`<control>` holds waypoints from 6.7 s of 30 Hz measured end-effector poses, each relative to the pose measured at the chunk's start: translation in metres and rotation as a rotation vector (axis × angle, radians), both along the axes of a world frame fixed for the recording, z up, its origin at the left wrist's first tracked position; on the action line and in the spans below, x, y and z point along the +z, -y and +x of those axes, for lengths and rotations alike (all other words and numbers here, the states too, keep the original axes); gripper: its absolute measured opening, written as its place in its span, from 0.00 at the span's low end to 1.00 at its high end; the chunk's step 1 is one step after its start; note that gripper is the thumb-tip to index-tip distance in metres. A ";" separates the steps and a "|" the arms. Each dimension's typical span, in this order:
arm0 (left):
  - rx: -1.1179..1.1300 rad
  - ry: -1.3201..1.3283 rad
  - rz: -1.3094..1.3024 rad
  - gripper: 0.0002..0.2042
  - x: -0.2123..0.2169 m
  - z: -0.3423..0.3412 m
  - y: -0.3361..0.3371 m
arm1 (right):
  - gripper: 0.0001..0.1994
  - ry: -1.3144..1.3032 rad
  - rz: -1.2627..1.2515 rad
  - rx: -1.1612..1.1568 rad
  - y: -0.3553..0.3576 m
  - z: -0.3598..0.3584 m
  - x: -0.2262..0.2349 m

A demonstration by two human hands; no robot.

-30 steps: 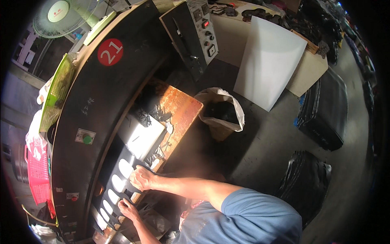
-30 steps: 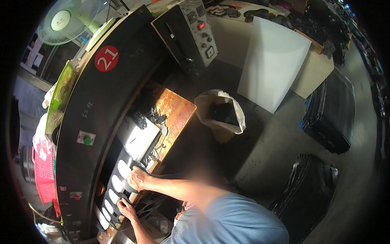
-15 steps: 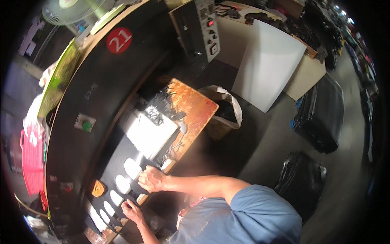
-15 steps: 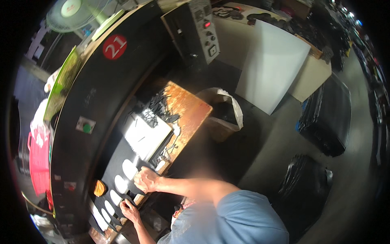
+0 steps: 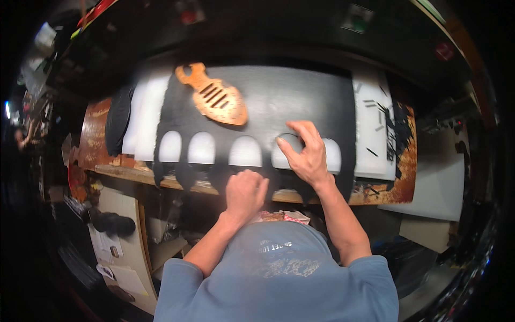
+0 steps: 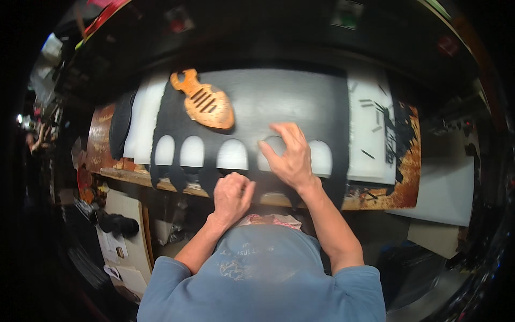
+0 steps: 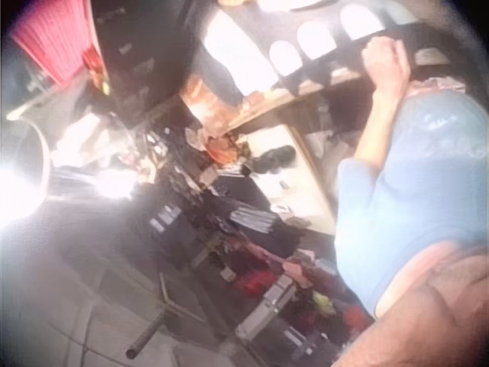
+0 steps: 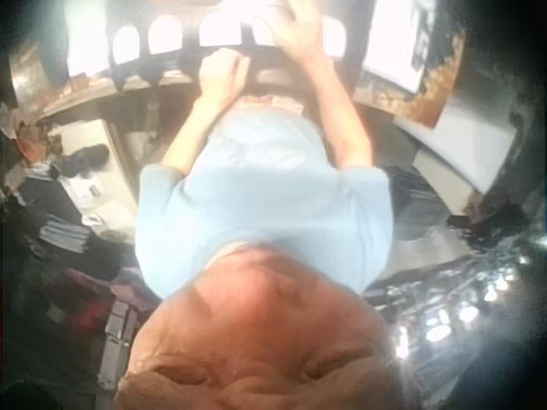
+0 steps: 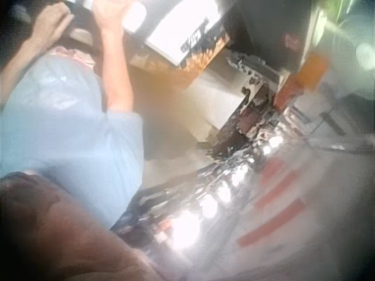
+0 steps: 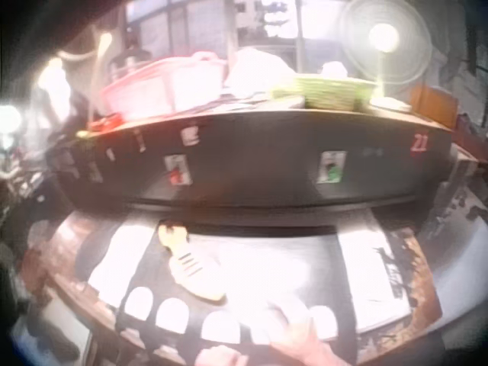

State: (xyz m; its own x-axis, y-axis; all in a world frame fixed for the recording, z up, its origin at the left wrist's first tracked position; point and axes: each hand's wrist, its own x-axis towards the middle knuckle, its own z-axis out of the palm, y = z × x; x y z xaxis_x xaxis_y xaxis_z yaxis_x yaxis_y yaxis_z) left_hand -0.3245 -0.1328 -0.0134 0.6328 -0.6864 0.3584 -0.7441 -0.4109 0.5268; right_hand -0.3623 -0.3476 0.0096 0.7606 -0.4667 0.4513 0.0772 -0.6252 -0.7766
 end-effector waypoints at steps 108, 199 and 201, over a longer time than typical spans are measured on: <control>0.345 0.122 -0.012 0.18 -0.002 0.277 -0.068 | 0.52 -0.352 -0.411 0.083 0.060 0.073 -0.002; 0.164 0.055 -0.126 0.20 0.000 0.268 0.058 | 0.48 -0.528 -0.407 0.349 0.064 0.119 0.012; 0.169 0.152 0.111 0.21 -0.015 0.277 0.065 | 0.47 -0.501 -0.346 0.383 0.068 0.120 0.012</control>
